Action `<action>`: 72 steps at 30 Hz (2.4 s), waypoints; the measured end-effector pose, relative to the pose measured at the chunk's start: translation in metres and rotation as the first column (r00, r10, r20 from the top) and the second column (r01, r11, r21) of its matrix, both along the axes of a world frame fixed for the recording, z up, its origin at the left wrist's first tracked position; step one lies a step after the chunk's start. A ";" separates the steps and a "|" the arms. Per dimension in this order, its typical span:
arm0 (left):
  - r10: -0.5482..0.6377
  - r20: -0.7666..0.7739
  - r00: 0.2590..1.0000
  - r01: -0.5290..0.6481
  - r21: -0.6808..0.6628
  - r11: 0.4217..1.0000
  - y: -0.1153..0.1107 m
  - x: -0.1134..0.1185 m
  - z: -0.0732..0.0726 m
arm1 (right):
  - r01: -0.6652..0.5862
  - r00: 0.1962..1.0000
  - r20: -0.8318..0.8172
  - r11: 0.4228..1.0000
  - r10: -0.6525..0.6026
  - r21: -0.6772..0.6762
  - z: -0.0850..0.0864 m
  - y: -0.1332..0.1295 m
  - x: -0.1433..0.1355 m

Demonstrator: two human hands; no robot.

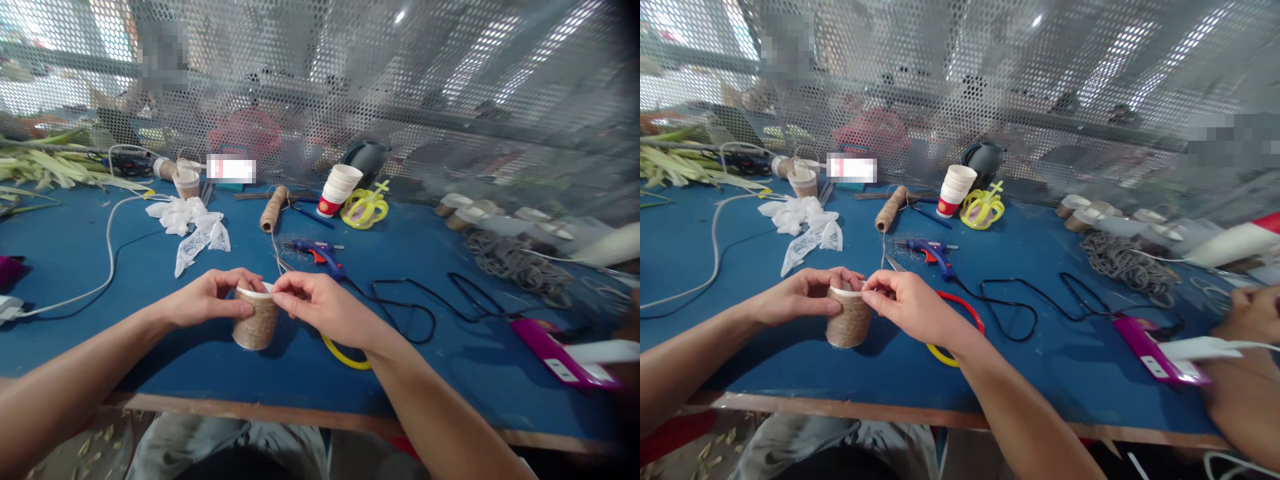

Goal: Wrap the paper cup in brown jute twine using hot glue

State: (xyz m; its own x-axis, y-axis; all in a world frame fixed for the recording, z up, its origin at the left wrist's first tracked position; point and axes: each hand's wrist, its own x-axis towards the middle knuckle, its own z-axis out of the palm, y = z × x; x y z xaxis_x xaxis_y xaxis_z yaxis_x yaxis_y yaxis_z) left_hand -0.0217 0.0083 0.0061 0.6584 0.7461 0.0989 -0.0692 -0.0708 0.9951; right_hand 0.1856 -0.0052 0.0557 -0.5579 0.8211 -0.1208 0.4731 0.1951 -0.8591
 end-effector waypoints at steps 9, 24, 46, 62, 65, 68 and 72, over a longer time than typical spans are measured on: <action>0.175 -0.191 0.966 -0.086 0.402 0.912 -0.006 0.007 0.005 | -0.053 0.988 0.154 0.976 0.020 0.211 -0.005 -0.003 -0.002; 0.249 -0.089 0.964 -0.214 0.293 0.932 -0.010 0.009 0.005 | -0.026 0.985 0.167 0.943 -0.031 0.332 -0.005 -0.004 -0.009; -0.076 0.204 0.976 0.112 -0.167 0.980 -0.012 0.005 0.000 | 0.161 0.987 -0.037 0.948 -0.156 0.274 -0.019 0.045 -0.002; 0.153 0.122 0.981 -0.151 -0.029 0.988 -0.006 0.005 -0.003 | 0.555 0.663 0.322 0.732 -0.676 0.394 -0.040 0.075 0.059; 0.182 0.115 0.977 -0.179 -0.033 0.983 -0.005 0.005 -0.004 | 0.555 0.759 0.182 0.768 -0.625 0.319 -0.019 0.052 0.057; 0.235 0.106 0.966 -0.233 -0.032 0.972 -0.003 0.007 -0.007 | 0.456 0.889 -0.051 0.890 -0.455 0.005 -0.001 0.024 0.054; 0.326 0.069 0.943 -0.324 -0.040 0.945 0.000 0.008 -0.012 | 0.338 0.930 -0.142 0.941 -0.338 -0.027 0.001 -0.001 0.041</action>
